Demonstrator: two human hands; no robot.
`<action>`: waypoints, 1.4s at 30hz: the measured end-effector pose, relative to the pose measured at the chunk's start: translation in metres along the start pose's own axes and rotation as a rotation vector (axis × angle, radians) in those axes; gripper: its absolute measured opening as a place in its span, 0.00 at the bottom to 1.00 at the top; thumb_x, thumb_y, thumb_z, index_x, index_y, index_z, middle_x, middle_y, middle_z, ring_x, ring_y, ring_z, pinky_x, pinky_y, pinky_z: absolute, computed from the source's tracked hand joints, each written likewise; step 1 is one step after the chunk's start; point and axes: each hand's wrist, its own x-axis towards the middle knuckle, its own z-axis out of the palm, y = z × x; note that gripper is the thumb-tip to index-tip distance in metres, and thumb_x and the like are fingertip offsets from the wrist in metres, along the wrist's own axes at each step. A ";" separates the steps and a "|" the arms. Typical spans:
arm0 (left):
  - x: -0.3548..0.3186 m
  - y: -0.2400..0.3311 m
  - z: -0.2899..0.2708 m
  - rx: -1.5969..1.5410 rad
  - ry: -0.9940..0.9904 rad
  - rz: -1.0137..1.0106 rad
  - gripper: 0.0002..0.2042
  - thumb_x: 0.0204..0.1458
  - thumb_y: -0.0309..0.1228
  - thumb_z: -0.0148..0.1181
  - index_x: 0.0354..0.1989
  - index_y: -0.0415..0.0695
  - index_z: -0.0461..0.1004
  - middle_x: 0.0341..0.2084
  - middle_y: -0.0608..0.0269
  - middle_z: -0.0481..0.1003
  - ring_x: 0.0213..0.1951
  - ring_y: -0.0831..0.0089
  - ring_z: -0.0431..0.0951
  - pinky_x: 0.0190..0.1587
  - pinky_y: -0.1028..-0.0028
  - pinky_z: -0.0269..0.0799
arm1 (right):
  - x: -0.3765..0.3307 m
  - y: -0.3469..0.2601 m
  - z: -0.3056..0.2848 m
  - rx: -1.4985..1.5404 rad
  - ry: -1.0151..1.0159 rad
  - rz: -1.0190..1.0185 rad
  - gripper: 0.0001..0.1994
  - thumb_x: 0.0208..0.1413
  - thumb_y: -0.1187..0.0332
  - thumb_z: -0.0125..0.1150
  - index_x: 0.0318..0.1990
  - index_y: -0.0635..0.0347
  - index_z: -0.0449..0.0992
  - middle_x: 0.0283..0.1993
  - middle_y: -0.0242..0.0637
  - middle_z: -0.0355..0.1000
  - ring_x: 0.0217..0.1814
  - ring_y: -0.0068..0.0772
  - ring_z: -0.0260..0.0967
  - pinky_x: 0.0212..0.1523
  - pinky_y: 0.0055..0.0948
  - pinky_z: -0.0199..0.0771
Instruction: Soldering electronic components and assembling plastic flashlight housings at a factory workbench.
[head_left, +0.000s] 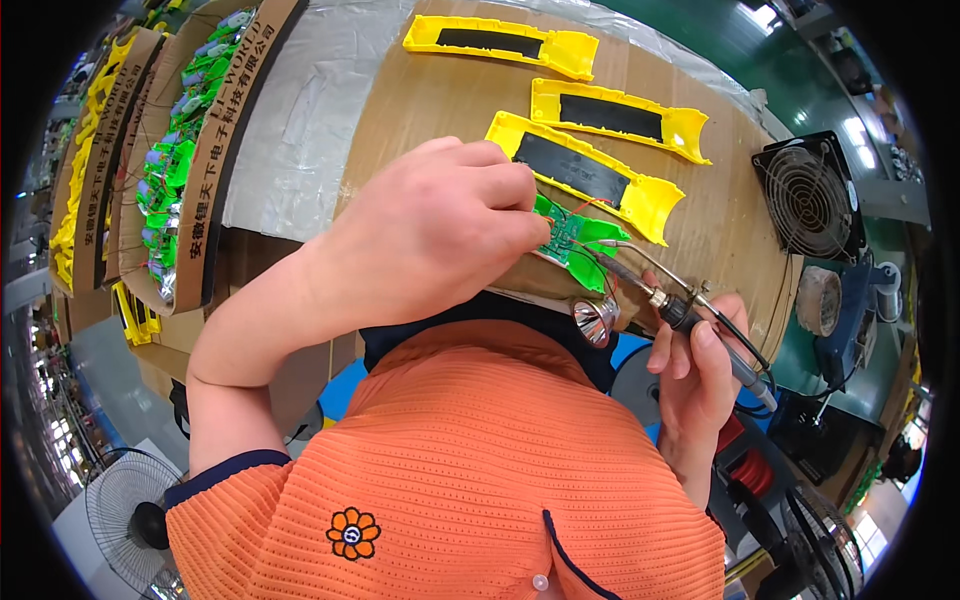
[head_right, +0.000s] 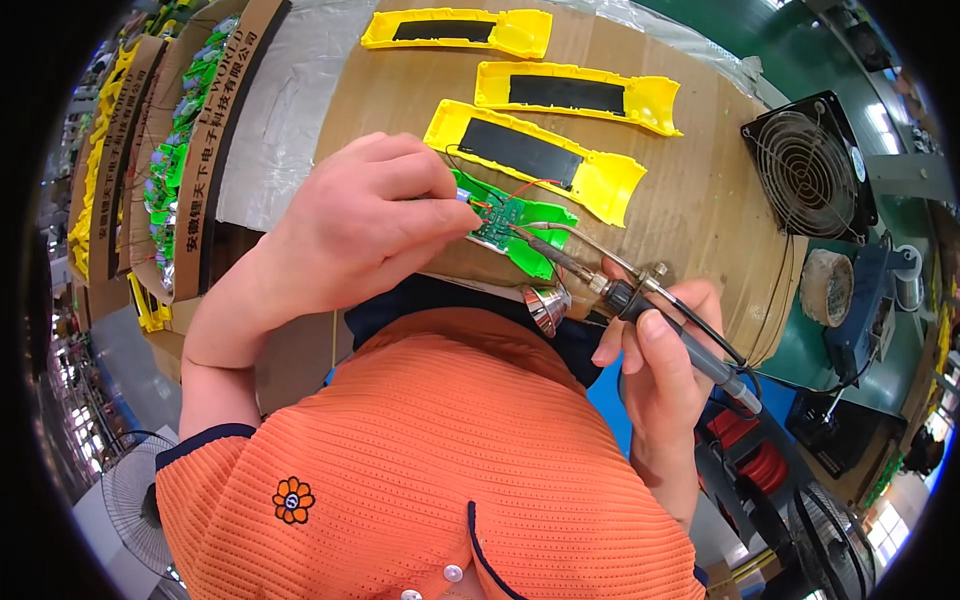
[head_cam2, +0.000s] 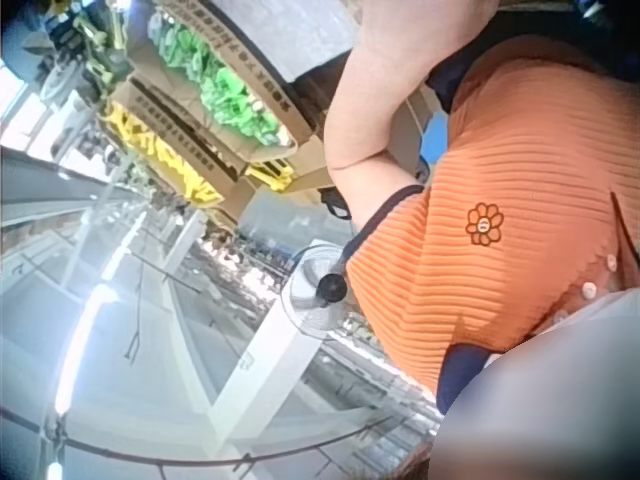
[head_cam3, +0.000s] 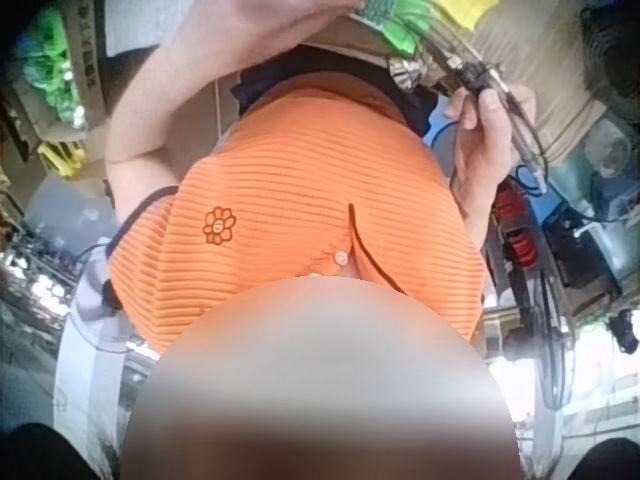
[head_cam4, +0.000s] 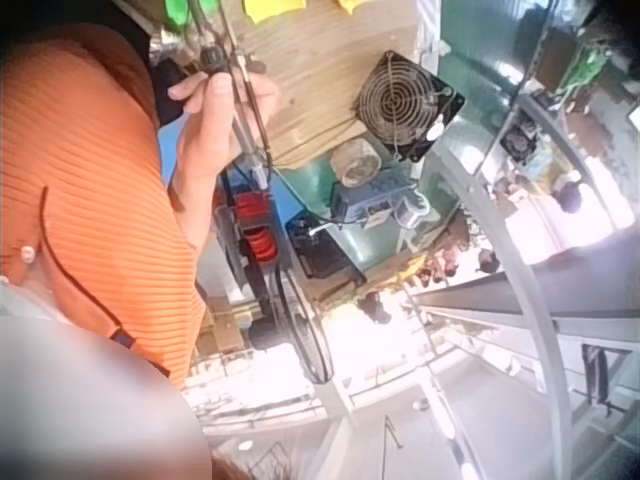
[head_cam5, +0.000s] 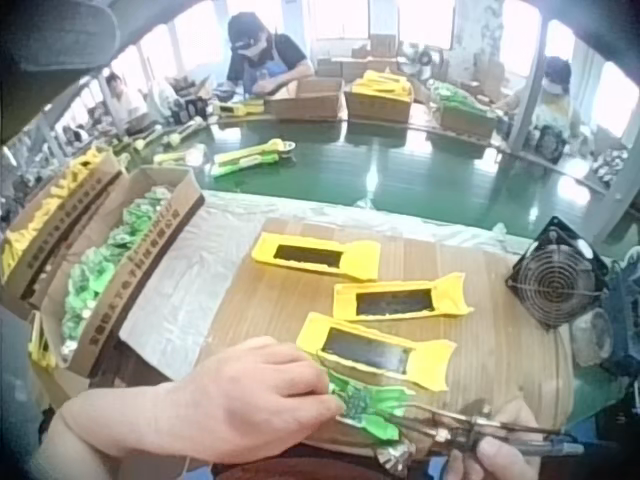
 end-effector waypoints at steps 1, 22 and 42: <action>0.002 0.000 0.000 0.020 -0.013 0.002 0.08 0.44 0.24 0.65 0.34 0.46 0.79 0.28 0.67 0.72 0.34 0.66 0.75 0.35 0.68 0.71 | 0.000 -0.001 0.001 -0.020 0.004 0.014 0.10 0.58 0.73 0.57 0.41 0.60 0.62 0.18 0.32 0.62 0.19 0.32 0.67 0.65 0.51 0.65; 0.019 0.004 -0.002 0.140 -0.154 0.018 0.06 0.42 0.27 0.64 0.22 0.44 0.71 0.24 0.63 0.68 0.30 0.64 0.73 0.32 0.66 0.71 | -0.002 -0.004 0.012 -0.186 0.024 0.105 0.09 0.56 0.74 0.59 0.36 0.61 0.62 0.20 0.35 0.69 0.24 0.30 0.74 0.74 0.51 0.50; 0.018 0.009 -0.005 0.151 -0.130 0.020 0.07 0.40 0.27 0.63 0.21 0.45 0.69 0.23 0.64 0.67 0.30 0.65 0.72 0.31 0.67 0.72 | 0.010 -0.008 -0.011 -0.190 0.134 -0.157 0.09 0.59 0.70 0.57 0.36 0.60 0.62 0.17 0.32 0.63 0.20 0.31 0.68 0.69 0.57 0.58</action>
